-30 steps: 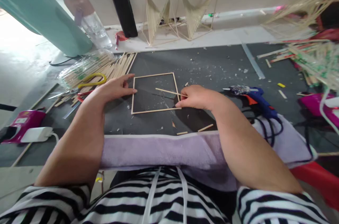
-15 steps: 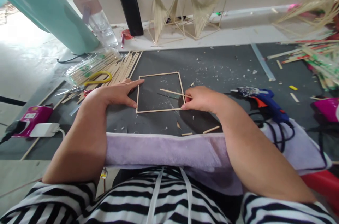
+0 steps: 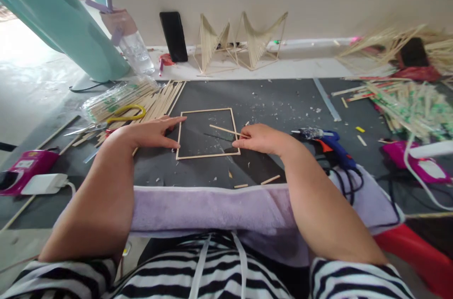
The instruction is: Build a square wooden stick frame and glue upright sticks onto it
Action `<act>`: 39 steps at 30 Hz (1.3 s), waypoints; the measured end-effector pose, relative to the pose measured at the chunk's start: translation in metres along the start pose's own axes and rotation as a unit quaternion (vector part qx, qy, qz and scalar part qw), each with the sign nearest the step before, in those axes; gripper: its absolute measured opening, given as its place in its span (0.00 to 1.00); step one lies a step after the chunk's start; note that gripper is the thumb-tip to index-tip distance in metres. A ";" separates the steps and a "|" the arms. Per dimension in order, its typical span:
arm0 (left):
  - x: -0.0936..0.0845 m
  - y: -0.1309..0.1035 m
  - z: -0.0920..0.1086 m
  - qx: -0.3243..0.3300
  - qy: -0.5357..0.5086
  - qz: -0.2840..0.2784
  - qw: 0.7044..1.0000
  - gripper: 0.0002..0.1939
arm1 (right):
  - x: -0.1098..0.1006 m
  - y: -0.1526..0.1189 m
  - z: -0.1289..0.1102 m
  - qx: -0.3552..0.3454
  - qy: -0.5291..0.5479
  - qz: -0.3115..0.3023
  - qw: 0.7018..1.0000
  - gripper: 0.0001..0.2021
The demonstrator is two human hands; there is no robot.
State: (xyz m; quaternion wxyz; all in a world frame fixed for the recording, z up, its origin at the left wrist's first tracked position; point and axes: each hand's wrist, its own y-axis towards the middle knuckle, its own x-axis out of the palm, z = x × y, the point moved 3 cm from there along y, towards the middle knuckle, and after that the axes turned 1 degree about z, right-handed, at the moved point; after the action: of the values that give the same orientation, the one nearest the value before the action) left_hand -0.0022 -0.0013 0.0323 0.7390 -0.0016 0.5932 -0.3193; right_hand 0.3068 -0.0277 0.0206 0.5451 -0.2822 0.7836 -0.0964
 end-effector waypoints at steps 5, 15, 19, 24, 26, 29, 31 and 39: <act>-0.014 -0.002 0.020 -0.031 0.001 0.301 0.953 0.24 | 0.001 0.004 0.003 -0.004 0.013 0.059 0.998 0.16; 0.020 -0.002 0.109 0.143 0.162 0.271 0.938 0.14 | 0.002 0.007 -0.039 -0.114 -0.051 0.168 0.978 0.15; 0.016 0.000 0.097 0.142 0.123 0.260 0.947 0.14 | -0.012 -0.012 -0.061 -0.112 -0.042 0.210 0.970 0.13; 0.004 0.002 0.074 0.052 0.007 0.302 0.952 0.12 | -0.045 -0.063 -0.057 -0.073 0.041 0.405 0.910 0.16; -0.002 0.000 0.069 0.030 -0.013 0.317 0.948 0.16 | -0.056 -0.085 -0.039 -0.058 0.064 0.474 0.876 0.17; -0.010 -0.005 0.066 0.022 -0.068 0.342 0.937 0.15 | -0.065 -0.112 0.009 0.003 0.079 0.538 0.839 0.19; -0.013 -0.008 0.065 0.026 -0.099 0.355 0.929 0.13 | -0.062 -0.123 0.049 0.070 0.077 0.530 0.841 0.19; -0.008 0.001 0.048 0.051 -0.154 0.408 0.898 0.08 | -0.019 -0.123 0.147 0.296 -0.010 0.345 0.891 0.15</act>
State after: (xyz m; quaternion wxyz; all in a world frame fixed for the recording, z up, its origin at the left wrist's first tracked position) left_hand 0.0400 -0.0145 0.0534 0.8856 0.2294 0.4036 -0.0153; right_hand 0.4866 -0.0949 0.0354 0.6098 0.1789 0.7616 -0.1267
